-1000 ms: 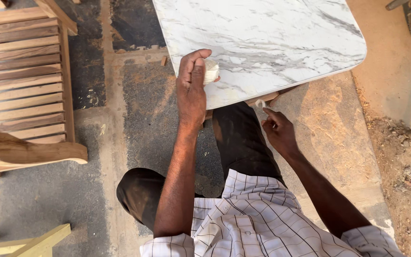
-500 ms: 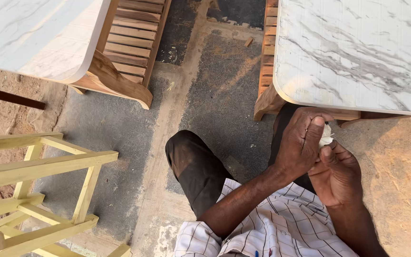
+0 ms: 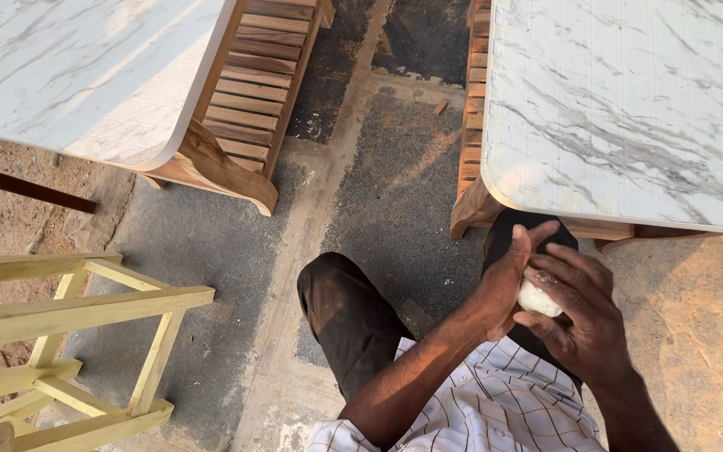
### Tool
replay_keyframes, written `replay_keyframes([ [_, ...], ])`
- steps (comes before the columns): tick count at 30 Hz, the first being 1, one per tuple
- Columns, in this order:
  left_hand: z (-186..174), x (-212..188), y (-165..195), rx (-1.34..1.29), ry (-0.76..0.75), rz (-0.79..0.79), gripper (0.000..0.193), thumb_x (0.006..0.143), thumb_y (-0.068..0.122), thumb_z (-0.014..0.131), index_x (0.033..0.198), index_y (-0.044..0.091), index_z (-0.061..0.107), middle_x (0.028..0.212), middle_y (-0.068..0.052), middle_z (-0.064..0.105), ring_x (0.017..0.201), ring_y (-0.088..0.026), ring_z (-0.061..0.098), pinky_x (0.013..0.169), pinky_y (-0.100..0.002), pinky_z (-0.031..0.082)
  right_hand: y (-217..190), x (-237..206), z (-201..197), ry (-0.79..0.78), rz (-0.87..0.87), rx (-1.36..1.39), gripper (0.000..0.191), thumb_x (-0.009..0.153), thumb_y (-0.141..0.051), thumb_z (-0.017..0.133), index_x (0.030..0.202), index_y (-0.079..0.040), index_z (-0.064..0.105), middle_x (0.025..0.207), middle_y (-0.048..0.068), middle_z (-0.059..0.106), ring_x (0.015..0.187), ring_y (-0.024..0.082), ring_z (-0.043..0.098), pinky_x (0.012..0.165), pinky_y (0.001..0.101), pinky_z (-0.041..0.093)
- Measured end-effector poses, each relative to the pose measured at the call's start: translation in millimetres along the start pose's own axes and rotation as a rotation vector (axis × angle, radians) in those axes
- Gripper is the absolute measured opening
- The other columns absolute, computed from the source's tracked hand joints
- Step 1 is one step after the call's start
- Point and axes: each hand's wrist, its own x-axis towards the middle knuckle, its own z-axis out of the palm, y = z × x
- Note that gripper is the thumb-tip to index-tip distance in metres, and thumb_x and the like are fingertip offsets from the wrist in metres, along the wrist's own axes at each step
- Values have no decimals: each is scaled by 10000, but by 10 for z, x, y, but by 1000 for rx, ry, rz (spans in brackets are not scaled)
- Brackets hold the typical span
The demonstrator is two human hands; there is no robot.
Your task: The person sits on the ground holding a white cloth and wipes the edges of marble-veneered table tops one at a time, moving between several tables and rubbing along each edge by hand.
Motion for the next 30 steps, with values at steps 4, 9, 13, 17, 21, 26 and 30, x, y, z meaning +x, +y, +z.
replay_keyframes([
  [4,87,-92,67,317,68,-16,976,923,789,264,1660,157,165,1437,-232,497,1300,-309,546,1032,-455,511,-17,-65,32,105,183,79,518,918,-517,724,1161,-66,650,1163,101,700,1200,265,634,1047,387,503],
  [9,115,-135,125,479,-22,293,789,1100,666,381,1581,43,432,1455,-168,526,1338,-233,525,1112,-402,465,-39,-69,171,126,167,0,656,1096,-553,358,1307,15,611,1311,183,606,1309,308,520,1169,446,348],
  [13,97,-145,105,417,63,324,532,1175,444,462,1424,0,615,1151,-117,673,969,-123,622,761,-290,547,-45,-157,206,123,299,601,712,1079,-572,392,1315,75,576,1388,192,524,1302,299,452,1075,434,377],
  [17,30,-152,200,343,136,421,471,1282,346,449,1351,-64,668,980,-130,685,818,-82,648,694,-224,552,123,-310,156,326,477,1162,291,1093,-212,683,1207,55,657,1251,170,672,1203,257,618,1035,396,493],
  [21,-24,-147,479,342,203,500,436,1135,281,437,1490,37,508,1177,-116,690,892,-99,661,617,-228,547,371,-414,44,440,555,1052,57,1079,32,691,1112,77,701,990,188,750,920,254,741,929,410,632],
  [26,-38,-2,832,495,190,754,383,1114,150,398,1426,-17,544,1342,-134,645,1182,-172,685,789,-286,656,644,-330,-378,448,359,588,79,1173,27,667,1206,99,677,1114,221,737,1042,247,760,1011,386,616],
  [30,-73,385,945,497,160,682,347,1119,103,423,1390,-31,593,1155,-141,721,1023,-182,726,748,-290,635,665,-225,-681,451,424,434,125,1157,-31,694,1170,93,680,1062,192,733,986,224,754,970,368,632],
])
